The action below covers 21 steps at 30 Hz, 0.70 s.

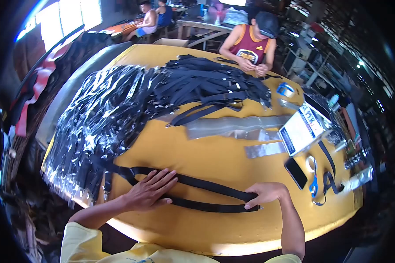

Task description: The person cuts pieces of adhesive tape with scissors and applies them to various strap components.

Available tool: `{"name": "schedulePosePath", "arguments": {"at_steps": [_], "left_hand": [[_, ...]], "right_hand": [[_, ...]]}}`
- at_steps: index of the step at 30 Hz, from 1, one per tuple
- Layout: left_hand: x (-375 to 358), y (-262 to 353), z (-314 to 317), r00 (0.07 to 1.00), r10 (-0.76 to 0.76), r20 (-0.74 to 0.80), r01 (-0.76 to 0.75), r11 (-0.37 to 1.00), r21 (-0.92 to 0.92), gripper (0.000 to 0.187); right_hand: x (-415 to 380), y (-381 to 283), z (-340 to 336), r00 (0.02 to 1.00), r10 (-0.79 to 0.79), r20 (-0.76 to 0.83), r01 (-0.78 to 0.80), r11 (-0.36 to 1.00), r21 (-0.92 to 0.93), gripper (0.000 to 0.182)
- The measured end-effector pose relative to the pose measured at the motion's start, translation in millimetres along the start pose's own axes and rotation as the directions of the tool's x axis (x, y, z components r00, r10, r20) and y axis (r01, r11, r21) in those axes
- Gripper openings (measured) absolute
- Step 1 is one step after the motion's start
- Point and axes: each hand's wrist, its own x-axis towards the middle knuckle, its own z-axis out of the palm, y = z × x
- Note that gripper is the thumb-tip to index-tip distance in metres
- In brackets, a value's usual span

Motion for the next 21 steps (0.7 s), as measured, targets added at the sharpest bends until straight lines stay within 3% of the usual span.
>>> {"name": "schedulePosePath", "arguments": {"at_steps": [1, 9, 11, 13, 15, 17, 19, 21], "left_hand": [[-0.1, 0.9, -1.1, 1.000, -0.017, 0.011, 0.017, 1.000, -0.007, 0.069], [-0.4, 3.9, -5.7, 0.999, -0.043, 0.031, 0.043, 0.999, -0.018, 0.069], [-0.4, 4.8, -6.9, 0.999, -0.036, 0.025, 0.036, 0.999, -0.036, 0.069], [0.2, 5.7, -8.4, 0.998, -0.056, 0.029, 0.057, 0.997, -0.051, 0.070], [0.8, 7.0, -9.0, 0.998, -0.056, 0.018, 0.057, 0.998, -0.034, 0.070], [0.9, 7.1, -8.3, 0.999, -0.050, 0.009, 0.050, 0.999, -0.012, 0.070], [0.1, 7.7, -6.7, 0.995, -0.093, -0.019, 0.092, 0.995, -0.045, 0.071], [0.8, 11.0, -9.2, 0.996, -0.074, -0.043, 0.070, 0.995, -0.072, 0.070]], "right_hand": [[-5.7, -0.7, 0.8, 0.990, 0.138, 0.037, -0.140, 0.988, 0.063, 0.034], [-12.3, 44.9, -4.7, 0.999, 0.030, -0.033, -0.025, 0.986, 0.166, 0.035], [-21.7, 38.4, -18.4, 0.990, 0.090, -0.111, -0.081, 0.993, 0.087, 0.038], [-29.7, 25.9, -38.9, 0.973, 0.197, -0.124, -0.215, 0.964, -0.156, 0.040], [-36.7, 7.7, -54.7, 0.905, 0.224, -0.361, -0.318, 0.921, -0.225, 0.040], [-25.8, 15.6, -81.9, 0.857, 0.181, -0.482, -0.295, 0.940, -0.172, 0.036], [-8.2, 26.9, -112.8, 0.791, 0.044, -0.610, -0.163, 0.977, -0.141, 0.032], [26.8, 45.1, -142.2, 0.584, 0.086, -0.807, -0.182, 0.983, -0.027, 0.025]]}}
